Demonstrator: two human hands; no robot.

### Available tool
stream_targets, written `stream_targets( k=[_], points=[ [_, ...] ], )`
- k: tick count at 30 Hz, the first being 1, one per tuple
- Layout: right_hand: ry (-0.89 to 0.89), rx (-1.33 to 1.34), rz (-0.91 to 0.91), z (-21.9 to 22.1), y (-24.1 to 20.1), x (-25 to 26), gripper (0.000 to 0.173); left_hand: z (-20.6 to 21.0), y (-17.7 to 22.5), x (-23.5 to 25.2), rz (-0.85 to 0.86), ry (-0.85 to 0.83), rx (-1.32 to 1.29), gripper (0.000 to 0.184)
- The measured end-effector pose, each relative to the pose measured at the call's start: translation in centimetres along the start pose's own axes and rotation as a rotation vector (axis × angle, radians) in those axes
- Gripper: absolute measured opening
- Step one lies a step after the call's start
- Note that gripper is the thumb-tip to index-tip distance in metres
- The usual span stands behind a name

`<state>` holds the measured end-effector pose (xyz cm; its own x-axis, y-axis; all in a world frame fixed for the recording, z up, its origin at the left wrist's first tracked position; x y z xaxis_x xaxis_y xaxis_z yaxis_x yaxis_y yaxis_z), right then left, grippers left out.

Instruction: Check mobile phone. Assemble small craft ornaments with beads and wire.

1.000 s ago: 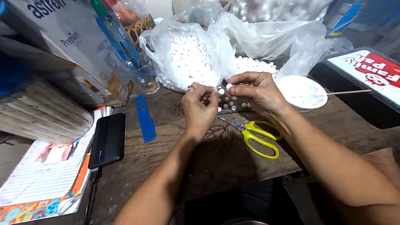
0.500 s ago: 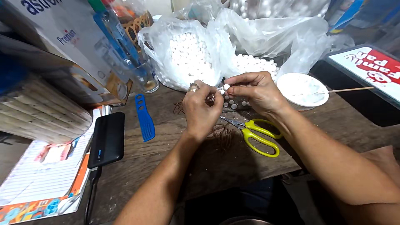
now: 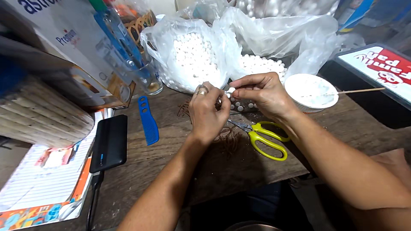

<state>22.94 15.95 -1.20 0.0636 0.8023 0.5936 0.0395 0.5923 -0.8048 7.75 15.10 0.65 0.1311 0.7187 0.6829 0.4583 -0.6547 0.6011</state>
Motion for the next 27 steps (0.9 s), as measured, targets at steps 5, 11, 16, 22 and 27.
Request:
stream_targets(
  k=[5, 11, 16, 22, 27],
  points=[
    [-0.056, -0.033, -0.039, 0.3, -0.3, 0.0, 0.018, 0.3, 0.5, -0.2, 0.062, -0.003, 0.046, 0.011],
    [-0.113, -0.109, -0.083, 0.7, -1.0, 0.0, 0.018, 0.2, 0.4, -0.2, 0.045, -0.010, 0.051, 0.010],
    [-0.123, -0.132, -0.139, 0.9, -1.2, 0.1, 0.015, 0.3, 0.5, -0.2, 0.058, -0.011, 0.038, 0.010],
    [-0.125, -0.183, -0.193, 0.8, -1.8, 0.1, 0.014, 0.2, 0.3, -0.1, 0.004, -0.035, -0.038, 0.010],
    [0.074, -0.129, -0.042, -0.6, -0.9, 0.0, 0.019, 0.6, -3.7, 0.3, -0.600, -0.212, -0.559, 0.008]
  ],
)
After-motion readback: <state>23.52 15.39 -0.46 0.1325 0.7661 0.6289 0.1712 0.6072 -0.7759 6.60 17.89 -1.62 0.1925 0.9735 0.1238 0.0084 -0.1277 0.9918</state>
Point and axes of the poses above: each hand's wrist, its own x-axis towards the middle knuckle, its own z-axis out of the palm, y = z × x, the point moved 10 cm from there along x, towards the middle knuckle, and after that the axes turned 15 degrees about -z, right-handed, at the moved point
